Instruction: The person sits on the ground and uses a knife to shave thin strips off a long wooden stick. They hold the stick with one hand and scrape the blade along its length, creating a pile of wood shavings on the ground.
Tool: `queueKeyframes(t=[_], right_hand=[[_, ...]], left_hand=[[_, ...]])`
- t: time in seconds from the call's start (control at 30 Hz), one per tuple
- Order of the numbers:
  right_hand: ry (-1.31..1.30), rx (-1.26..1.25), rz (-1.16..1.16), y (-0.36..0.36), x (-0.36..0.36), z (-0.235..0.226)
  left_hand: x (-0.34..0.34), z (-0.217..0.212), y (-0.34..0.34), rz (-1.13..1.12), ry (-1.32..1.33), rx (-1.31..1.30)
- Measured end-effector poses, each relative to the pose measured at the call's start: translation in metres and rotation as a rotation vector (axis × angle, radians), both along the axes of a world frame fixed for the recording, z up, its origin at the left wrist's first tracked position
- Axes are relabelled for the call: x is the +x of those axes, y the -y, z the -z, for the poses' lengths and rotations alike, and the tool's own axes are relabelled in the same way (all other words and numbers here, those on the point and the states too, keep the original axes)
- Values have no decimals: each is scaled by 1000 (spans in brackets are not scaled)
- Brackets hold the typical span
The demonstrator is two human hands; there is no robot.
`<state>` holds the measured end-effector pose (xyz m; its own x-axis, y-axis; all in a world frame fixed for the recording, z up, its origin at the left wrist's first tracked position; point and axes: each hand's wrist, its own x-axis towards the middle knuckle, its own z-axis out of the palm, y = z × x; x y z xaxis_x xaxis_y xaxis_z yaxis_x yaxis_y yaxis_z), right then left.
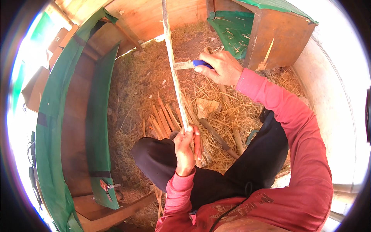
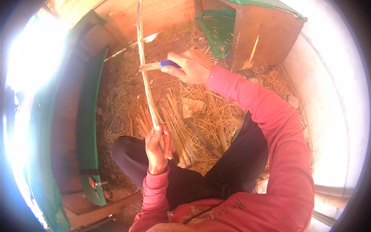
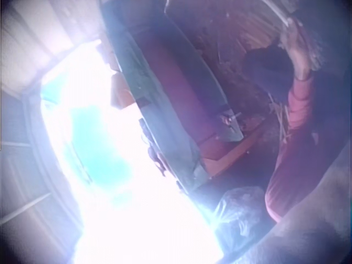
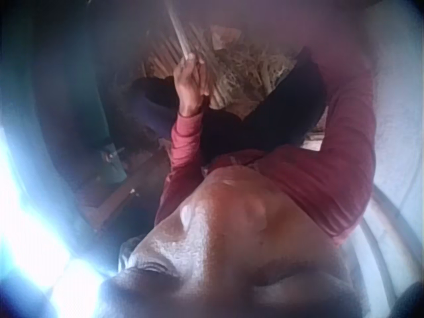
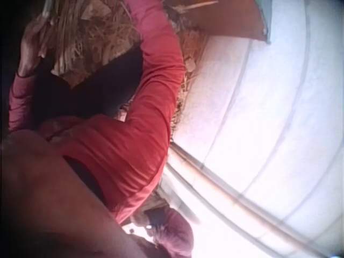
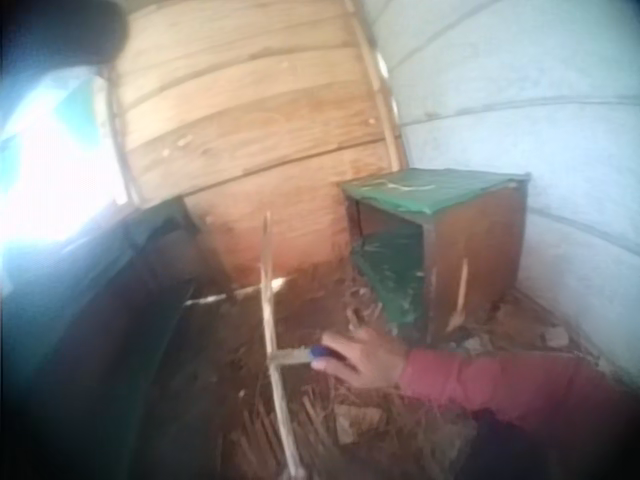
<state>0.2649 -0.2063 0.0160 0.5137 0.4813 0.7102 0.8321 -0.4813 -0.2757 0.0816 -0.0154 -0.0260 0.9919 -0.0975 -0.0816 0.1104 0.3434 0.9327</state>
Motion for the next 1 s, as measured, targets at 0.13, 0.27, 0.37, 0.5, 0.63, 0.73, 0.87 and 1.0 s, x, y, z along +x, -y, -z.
queueKeyframes(t=[0.13,0.27,0.37,0.5,0.63,0.73,0.87,1.0], right_hand=[[3,58,25,2,5,3],[6,44,50,4,9,3],[-4,-19,17,2,5,2],[78,-92,-30,-5,-6,-1],[206,-125,53,0,1,-8],[245,-119,176,0,3,-11],[161,-31,440,13,23,-21],[195,82,806,48,47,-40]], left_hand=[[0,0,-1,12,4,-43],[1,3,-1,24,8,-41],[1,6,0,17,22,24],[0,8,0,-11,67,80],[0,7,2,-65,72,167],[-1,8,4,-97,89,223],[-4,5,5,-90,51,271],[-12,8,8,-50,19,296]])
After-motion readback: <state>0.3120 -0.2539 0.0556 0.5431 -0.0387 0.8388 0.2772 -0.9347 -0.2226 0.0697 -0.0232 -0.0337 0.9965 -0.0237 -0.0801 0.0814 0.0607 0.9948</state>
